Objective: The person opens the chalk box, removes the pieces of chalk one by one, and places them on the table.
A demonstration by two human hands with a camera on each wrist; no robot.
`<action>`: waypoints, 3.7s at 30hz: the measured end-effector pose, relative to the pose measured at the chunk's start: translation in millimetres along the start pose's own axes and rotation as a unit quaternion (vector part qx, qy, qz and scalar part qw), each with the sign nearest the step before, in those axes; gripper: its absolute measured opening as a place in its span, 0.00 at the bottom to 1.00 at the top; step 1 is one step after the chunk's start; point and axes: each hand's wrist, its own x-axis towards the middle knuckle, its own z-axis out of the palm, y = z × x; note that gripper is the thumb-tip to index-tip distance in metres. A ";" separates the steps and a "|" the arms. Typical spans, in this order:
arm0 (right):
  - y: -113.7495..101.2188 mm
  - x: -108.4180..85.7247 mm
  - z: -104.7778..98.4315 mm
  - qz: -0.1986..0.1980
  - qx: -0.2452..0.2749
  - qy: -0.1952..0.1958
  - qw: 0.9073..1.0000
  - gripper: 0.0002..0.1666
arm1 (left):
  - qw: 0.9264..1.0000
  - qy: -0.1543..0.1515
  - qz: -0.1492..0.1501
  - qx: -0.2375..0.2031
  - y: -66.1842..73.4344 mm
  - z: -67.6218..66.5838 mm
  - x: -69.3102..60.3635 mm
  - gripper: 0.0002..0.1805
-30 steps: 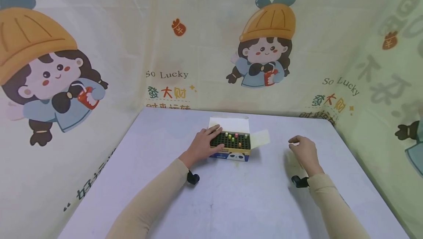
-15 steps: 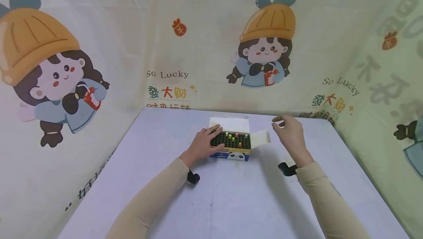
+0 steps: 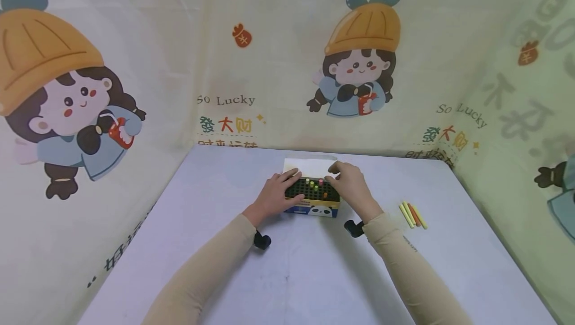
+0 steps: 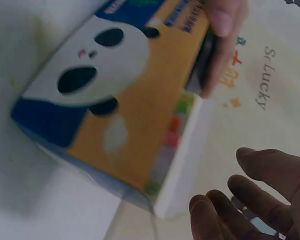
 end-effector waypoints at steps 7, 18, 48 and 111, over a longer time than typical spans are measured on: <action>8.4 0.3 24.5 0.008 -0.007 -0.046 0.999 0.14 | 1.000 -0.005 0.002 0.004 0.2 2.0 2.9 0.41; 4.7 1.3 40.2 0.003 -0.022 -0.048 0.999 0.11 | 1.000 0.002 -0.002 -0.006 0.2 2.2 2.9 0.41; 1.7 1.5 55.8 -0.038 -0.063 -0.011 0.997 0.10 | 1.000 0.011 -0.003 -0.009 -4.1 4.7 1.7 0.41; -2.7 1.1 52.3 -0.035 0.014 0.096 0.995 0.14 | 1.000 0.000 -0.001 0.005 -2.8 0.9 2.9 0.41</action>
